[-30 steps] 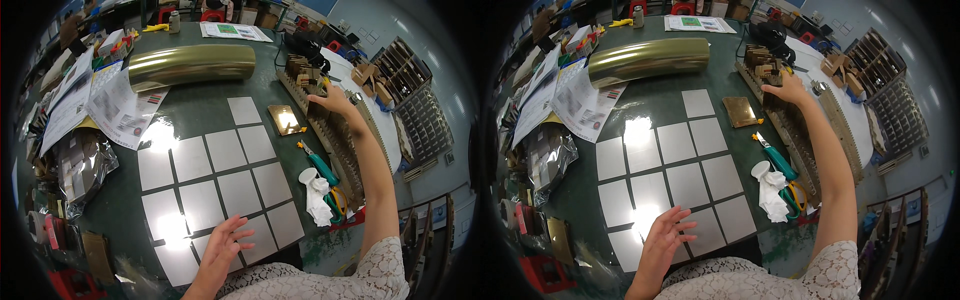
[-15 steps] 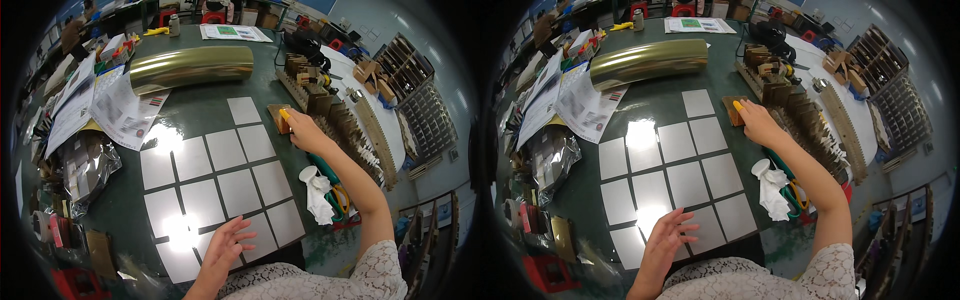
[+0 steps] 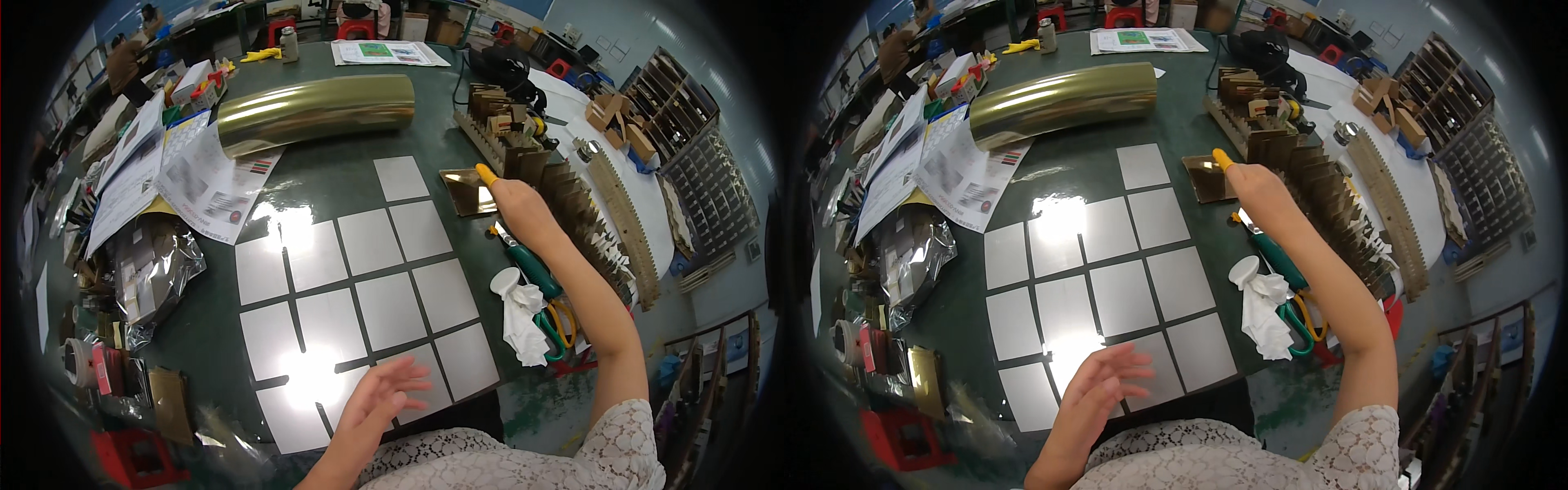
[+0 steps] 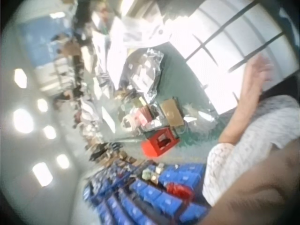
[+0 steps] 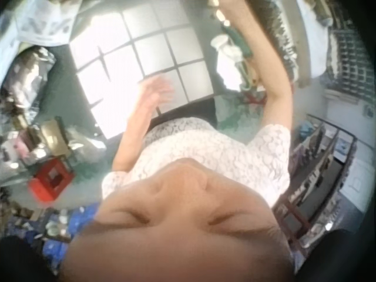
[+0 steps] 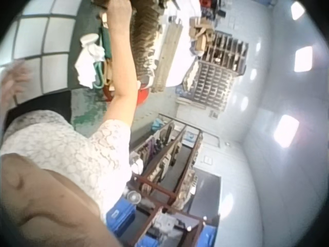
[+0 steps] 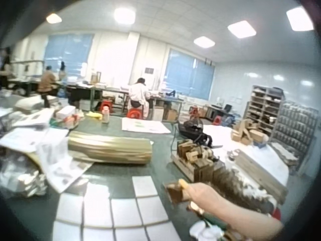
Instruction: The person wipes the surface of small square mirrors using a white cloth. They handle the mirrors one at a time, wiping the reflective side and then placing them into a wooden rack on the table. The process is repeated for multiple mirrors throughout the clip.
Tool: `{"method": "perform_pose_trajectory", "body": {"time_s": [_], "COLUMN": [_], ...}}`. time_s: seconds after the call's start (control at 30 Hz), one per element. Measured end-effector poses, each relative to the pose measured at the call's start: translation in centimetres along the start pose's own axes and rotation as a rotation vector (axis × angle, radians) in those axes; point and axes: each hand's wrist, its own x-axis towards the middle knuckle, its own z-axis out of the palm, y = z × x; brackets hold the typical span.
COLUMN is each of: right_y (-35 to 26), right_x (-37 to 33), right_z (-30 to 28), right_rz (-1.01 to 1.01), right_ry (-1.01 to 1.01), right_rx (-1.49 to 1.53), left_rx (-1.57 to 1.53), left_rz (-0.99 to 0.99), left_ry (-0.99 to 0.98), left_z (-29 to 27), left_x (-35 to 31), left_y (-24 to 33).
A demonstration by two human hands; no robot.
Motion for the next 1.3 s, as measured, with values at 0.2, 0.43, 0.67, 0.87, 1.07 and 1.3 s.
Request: {"method": "perform_pose_trajectory", "body": {"time_s": [0.2, 0.43, 0.67, 0.87, 1.07, 1.3], "right_y": [-8.1, -16.0, -15.6, -15.2, -15.6, -15.7], "right_x": [-3.6, -9.6, -11.4, -11.5, -11.7, -11.4], "right_z": [-4.8, -7.9, -9.4, -6.8, -6.0, -6.7], "right_rz": [-0.326, -0.497, -0.05, 0.232, 0.188, 0.111], "right_ry": [0.278, 0.142, 0.074, 0.203, 0.224, 0.22], "right_rx": [0.17, 0.448, 0.973, 1.128, 1.158, 0.855], "left_rx": [-0.138, -0.113, -0.011, 0.029, 0.04, 0.054], "left_rz": [-0.011, -0.091, -0.134, -0.222, -0.208, -0.201], "left_ry": [-0.067, 0.127, 0.019, -0.036, -0.036, -0.018], "left_z": [0.1, 2.4, 1.4, 2.8, 3.2, 3.4], "left_x": [1.1, 1.3, 0.1, -0.1, 0.0, 0.2], "left_y": [0.3, -0.1, -0.6, -0.3, -0.9, -0.9]}}
